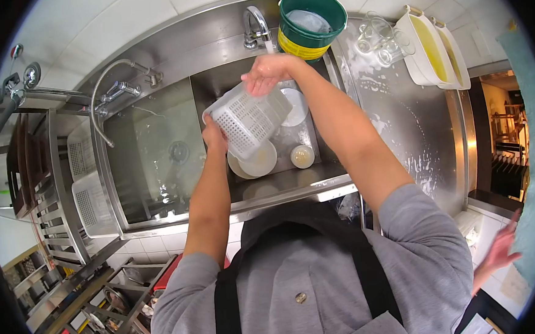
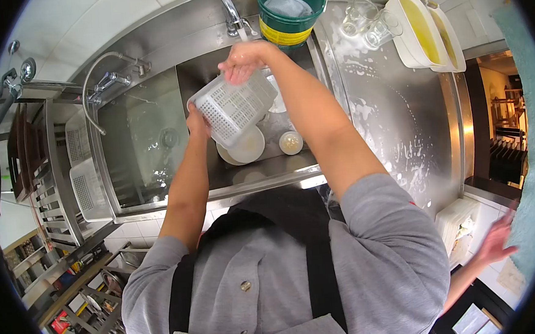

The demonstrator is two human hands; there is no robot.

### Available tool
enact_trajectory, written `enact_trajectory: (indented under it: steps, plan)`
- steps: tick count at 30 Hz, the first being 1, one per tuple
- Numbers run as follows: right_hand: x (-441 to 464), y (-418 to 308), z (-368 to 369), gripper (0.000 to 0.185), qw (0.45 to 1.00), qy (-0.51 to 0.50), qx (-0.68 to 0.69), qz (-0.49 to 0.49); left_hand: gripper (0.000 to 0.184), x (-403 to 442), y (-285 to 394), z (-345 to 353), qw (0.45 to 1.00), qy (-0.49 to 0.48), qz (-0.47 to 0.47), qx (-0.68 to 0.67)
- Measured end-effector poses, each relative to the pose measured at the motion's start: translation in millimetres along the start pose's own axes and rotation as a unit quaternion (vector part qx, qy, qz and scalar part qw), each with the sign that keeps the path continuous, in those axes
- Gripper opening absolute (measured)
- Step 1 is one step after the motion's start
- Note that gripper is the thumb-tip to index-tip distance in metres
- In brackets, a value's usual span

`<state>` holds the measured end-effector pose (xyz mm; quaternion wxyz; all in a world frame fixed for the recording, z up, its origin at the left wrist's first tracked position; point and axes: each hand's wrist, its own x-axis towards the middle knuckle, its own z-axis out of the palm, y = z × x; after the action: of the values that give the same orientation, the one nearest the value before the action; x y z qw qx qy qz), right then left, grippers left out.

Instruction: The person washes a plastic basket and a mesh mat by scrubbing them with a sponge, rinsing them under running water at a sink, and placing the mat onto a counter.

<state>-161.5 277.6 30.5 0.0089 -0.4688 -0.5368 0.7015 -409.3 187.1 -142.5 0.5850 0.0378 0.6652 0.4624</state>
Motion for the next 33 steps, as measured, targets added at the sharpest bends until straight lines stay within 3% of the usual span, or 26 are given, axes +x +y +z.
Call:
enact_trajectory:
  steps: [1, 2, 3, 4, 5, 6, 7, 8, 10, 11, 12, 13, 15, 16, 17, 19, 21, 22, 24, 25, 27, 28, 30, 33]
  plan:
    - [10.2, -2.8, -1.4, 0.041, 1.0, 0.0, 0.001, 0.0, 0.048, 0.8, -2.7, -0.9, 1.0, 0.001, -0.001, 0.001]
    - [30.6, 2.4, -1.8, 0.042, 0.972, 0.167, 0.148, -0.074, 0.047, 3.0, -8.9, -4.7, 0.999, -0.016, 0.0, -0.049]
    - [42.8, 6.2, -1.1, 0.042, 0.89, 0.327, 0.285, -0.143, 0.046, 2.2, -12.1, -6.4, 0.994, -0.033, 0.001, -0.1]
    - [50.1, 12.5, -2.9, 0.043, 0.894, 0.242, 0.316, -0.208, 0.046, 1.5, -14.2, -7.7, 0.995, -0.032, 0.0, -0.099]
    - [49.1, 20.1, -4.8, 0.043, 0.893, 0.242, 0.316, -0.208, 0.045, -1.6, -13.7, -8.2, 0.992, -0.041, -0.02, -0.121]
    - [43.5, 30.4, -8.0, 0.046, 0.972, 0.091, 0.167, -0.142, 0.044, -3.7, -13.7, -10.5, 0.988, -0.05, -0.04, -0.142]
    - [40.5, 37.5, -11.2, 0.049, 0.995, -0.066, 0.007, -0.068, 0.044, -6.0, -12.8, -13.8, 0.988, -0.049, -0.04, -0.142]
    - [37.7, 36.0, -13.8, 0.049, 0.995, -0.066, 0.007, -0.069, 0.043, -7.2, -11.2, -16.4, 0.984, -0.074, -0.059, -0.148]
    - [28.8, 36.9, -20.4, 0.062, 0.98, 0.163, -0.112, -0.023, 0.043, -9.6, -10.8, -19.3, 0.98, -0.099, -0.083, -0.151]
    - [21.2, 34.9, -25.9, 0.069, 0.946, 0.278, -0.169, 0.001, 0.045, -9.4, -6.0, -14.1, 0.972, -0.138, -0.098, -0.165]
    - [16.3, 24.4, -21.9, 0.074, 0.961, 0.262, 0.052, -0.074, 0.048, -5.8, -5.3, -8.0, 0.961, -0.177, -0.114, -0.18]
    - [10.0, 17.3, -13.7, 0.074, 0.96, 0.266, 0.054, -0.072, 0.048, -1.5, -6.0, 3.2, 0.961, -0.179, -0.116, -0.176]
    - [-8.1, 0.5, 3.8, 0.076, 0.957, 0.055, 0.256, -0.121, 0.038, 23.6, -8.3, 40.0, 0.958, -0.179, -0.028, -0.224]
    - [-17.9, -5.5, 9.3, 0.074, 0.973, 0.092, 0.177, -0.113, 0.033, 13.1, 1.2, 62.6, 0.959, -0.203, -0.047, -0.193]
    - [-25.4, -5.9, 12.5, 0.069, 0.964, 0.143, 0.189, -0.12, 0.029, -0.7, 9.6, 88.9, 0.958, -0.226, -0.065, -0.162]
    - [-20.4, 9.6, 9.0, 0.061, 0.892, 0.212, 0.327, -0.23, 0.027, 18.4, -2.5, 138.6, 0.934, -0.335, -0.066, -0.107]
    - [-33.0, 15.7, 5.3, 0.058, 0.881, 0.195, 0.357, -0.24, 0.037, -72.7, 16.4, 171.8, 0.943, -0.329, -0.039, 0.034]
    - [-40.0, 18.9, 5.1, 0.054, 0.868, 0.175, 0.392, -0.25, 0.037, -87.8, 19.5, 177.6, 0.943, -0.328, -0.039, 0.031]
    - [-62.1, 14.8, 4.9, 0.056, 0.899, 0.197, 0.334, -0.202, 0.041, -100.2, 19.8, 181.0, 0.888, -0.449, -0.05, 0.087]
    - [-68.9, 11.1, 4.4, 0.059, 0.923, 0.22, 0.276, -0.156, 0.041, -101.6, 19.2, 177.0, 0.888, -0.449, -0.049, 0.085]
    - [-65.7, 9.6, 1.8, 0.057, 0.929, 0.21, 0.278, -0.123, 0.031, -88.7, 8.7, 161.5, 0.938, -0.346, -0.024, -0.006]
    - [-62.0, 8.4, -0.3, 0.056, 0.934, 0.202, 0.281, -0.09, 0.031, -75.9, 3.2, 149.7, 0.938, -0.346, -0.024, -0.004]
    - [-33.2, 5.7, 2.4, 0.058, 0.935, 0.216, 0.263, -0.1, 0.033, -49.2, -8.7, 124.8, 0.906, -0.338, -0.079, -0.243]
    - [19.9, 5.0, -2.1, 0.064, 0.941, 0.223, 0.218, -0.133, 0.034, -61.2, -9.7, 93.1, 0.916, -0.297, -0.036, -0.268]
